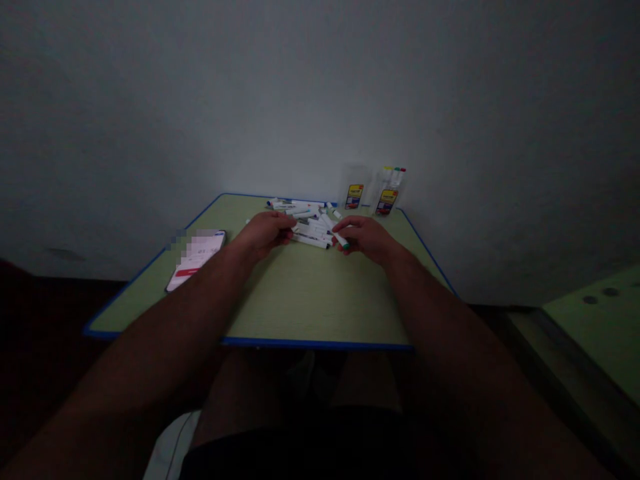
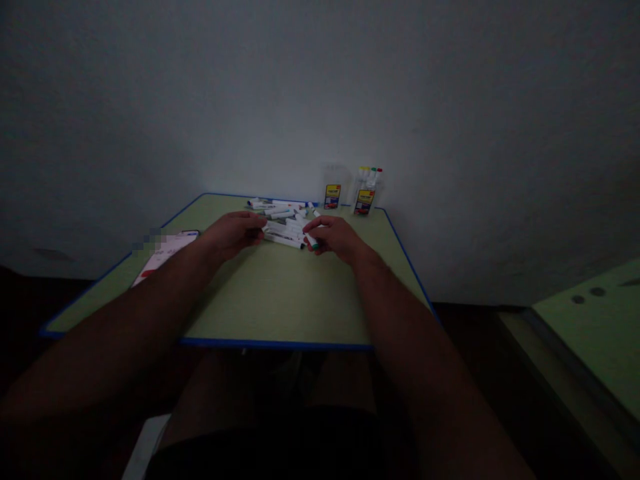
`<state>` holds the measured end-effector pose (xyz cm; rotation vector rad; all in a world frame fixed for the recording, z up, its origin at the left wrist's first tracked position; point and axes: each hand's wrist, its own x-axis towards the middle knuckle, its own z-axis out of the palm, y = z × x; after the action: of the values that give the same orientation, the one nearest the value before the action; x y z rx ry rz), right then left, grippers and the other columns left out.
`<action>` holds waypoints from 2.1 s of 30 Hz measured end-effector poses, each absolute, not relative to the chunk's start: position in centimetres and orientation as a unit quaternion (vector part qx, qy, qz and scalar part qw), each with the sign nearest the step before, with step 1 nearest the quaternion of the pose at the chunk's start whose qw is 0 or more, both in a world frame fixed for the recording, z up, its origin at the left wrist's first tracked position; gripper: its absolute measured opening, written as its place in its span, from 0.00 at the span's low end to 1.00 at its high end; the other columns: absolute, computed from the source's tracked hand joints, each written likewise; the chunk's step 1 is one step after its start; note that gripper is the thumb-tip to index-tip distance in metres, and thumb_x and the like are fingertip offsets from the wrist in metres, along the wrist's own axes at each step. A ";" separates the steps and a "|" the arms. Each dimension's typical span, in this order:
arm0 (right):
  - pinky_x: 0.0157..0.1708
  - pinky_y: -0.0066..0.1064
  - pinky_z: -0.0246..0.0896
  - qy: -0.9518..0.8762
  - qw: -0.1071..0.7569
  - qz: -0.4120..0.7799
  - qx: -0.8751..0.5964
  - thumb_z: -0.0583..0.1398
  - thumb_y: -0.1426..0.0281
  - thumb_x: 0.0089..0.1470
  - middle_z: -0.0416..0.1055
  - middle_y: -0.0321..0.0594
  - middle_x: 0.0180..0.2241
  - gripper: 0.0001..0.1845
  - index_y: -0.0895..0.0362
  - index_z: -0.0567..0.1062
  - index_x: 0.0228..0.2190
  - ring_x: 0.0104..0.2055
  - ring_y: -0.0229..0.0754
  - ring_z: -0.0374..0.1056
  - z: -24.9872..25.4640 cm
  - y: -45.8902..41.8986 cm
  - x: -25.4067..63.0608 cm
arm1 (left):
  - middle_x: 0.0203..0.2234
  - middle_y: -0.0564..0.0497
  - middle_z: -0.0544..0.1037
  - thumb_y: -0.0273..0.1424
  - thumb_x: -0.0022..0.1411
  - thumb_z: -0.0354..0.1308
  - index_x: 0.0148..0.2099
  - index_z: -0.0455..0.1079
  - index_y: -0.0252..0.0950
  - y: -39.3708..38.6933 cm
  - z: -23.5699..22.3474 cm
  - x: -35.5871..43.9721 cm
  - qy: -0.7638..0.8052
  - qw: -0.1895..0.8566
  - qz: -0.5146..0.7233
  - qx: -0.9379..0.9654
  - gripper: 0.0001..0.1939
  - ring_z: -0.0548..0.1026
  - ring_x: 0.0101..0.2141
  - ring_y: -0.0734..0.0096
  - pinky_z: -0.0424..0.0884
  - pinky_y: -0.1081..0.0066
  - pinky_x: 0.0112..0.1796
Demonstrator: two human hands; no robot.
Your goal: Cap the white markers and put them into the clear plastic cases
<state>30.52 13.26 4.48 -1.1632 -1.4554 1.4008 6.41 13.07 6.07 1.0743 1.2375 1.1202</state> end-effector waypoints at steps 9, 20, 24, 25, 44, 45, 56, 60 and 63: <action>0.20 0.24 0.66 -0.585 0.408 0.513 -0.477 0.65 0.77 0.52 0.77 0.39 0.27 0.04 0.57 0.78 0.32 0.24 0.34 0.69 4.2 13.1 29.9 | 0.19 0.52 0.71 0.26 0.49 0.69 0.26 0.65 0.35 13.8 5.0 6.5 0.514 0.496 0.497 0.492 0.13 0.69 0.21 0.76 0.67 0.72 0.25; 0.22 0.24 0.66 -0.586 0.406 0.510 -0.482 0.66 0.77 0.53 0.77 0.39 0.28 0.04 0.56 0.79 0.32 0.25 0.34 0.69 4.2 13.0 29.8 | 0.24 0.55 0.69 0.31 0.45 0.71 0.30 0.66 0.37 13.9 4.1 6.6 0.564 0.235 0.467 0.639 0.15 0.66 0.27 0.74 0.59 0.71 0.28; 0.22 0.25 0.67 -0.592 0.403 0.502 -0.484 0.66 0.76 0.53 0.77 0.39 0.28 0.04 0.57 0.79 0.32 0.24 0.34 0.68 4.3 12.9 29.7 | 0.24 0.55 0.69 0.33 0.46 0.71 0.30 0.65 0.37 13.9 3.9 6.5 0.558 0.236 0.469 0.642 0.16 0.65 0.27 0.74 0.60 0.71 0.28; 0.22 0.25 0.67 -0.594 0.404 0.500 -0.484 0.66 0.76 0.53 0.76 0.39 0.27 0.03 0.57 0.79 0.32 0.24 0.34 0.68 4.3 12.9 29.7 | 0.24 0.55 0.69 0.34 0.46 0.71 0.29 0.65 0.37 13.9 3.8 6.5 0.555 0.238 0.473 0.642 0.16 0.65 0.27 0.74 0.61 0.71 0.28; 0.22 0.25 0.66 -0.598 0.402 0.500 -0.480 0.66 0.77 0.53 0.78 0.40 0.29 0.04 0.56 0.79 0.31 0.25 0.35 0.68 4.1 13.0 29.7 | 0.22 0.53 0.70 0.41 0.54 0.68 0.29 0.74 0.36 14.0 3.9 6.2 0.567 0.222 0.455 0.649 0.13 0.64 0.25 0.72 0.57 0.68 0.26; 0.22 0.26 0.67 -0.598 0.403 0.500 -0.479 0.66 0.76 0.53 0.78 0.41 0.29 0.04 0.56 0.79 0.31 0.25 0.35 0.68 4.1 13.0 29.7 | 0.21 0.53 0.70 0.40 0.54 0.68 0.29 0.74 0.36 14.0 3.9 6.2 0.569 0.224 0.454 0.648 0.13 0.63 0.24 0.73 0.57 0.68 0.26; 0.22 0.26 0.67 -0.608 0.403 0.487 -0.481 0.65 0.77 0.52 0.77 0.39 0.27 0.04 0.57 0.80 0.31 0.23 0.33 0.67 4.1 12.9 29.7 | 0.22 0.55 0.69 0.34 0.48 0.71 0.32 0.74 0.36 13.6 4.3 6.5 0.581 0.223 0.439 0.648 0.11 0.63 0.24 0.74 0.56 0.68 0.26; 0.23 0.26 0.67 -0.611 0.403 0.494 -0.470 0.67 0.75 0.51 0.78 0.41 0.30 0.03 0.57 0.80 0.31 0.25 0.34 0.68 4.0 13.0 29.8 | 0.22 0.54 0.69 0.35 0.49 0.71 0.32 0.74 0.36 13.6 4.3 6.5 0.586 0.219 0.433 0.649 0.11 0.63 0.25 0.72 0.56 0.68 0.26; 0.23 0.26 0.67 -0.611 0.401 0.492 -0.474 0.67 0.75 0.51 0.77 0.40 0.28 0.03 0.56 0.80 0.31 0.24 0.34 0.67 4.0 12.9 29.8 | 0.23 0.53 0.69 0.35 0.49 0.71 0.32 0.74 0.36 13.6 4.3 6.6 0.587 0.224 0.434 0.645 0.11 0.63 0.25 0.72 0.56 0.68 0.26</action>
<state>29.82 12.95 4.02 -1.1983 -1.5438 1.2440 6.57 13.61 4.29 1.7806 1.6206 1.1988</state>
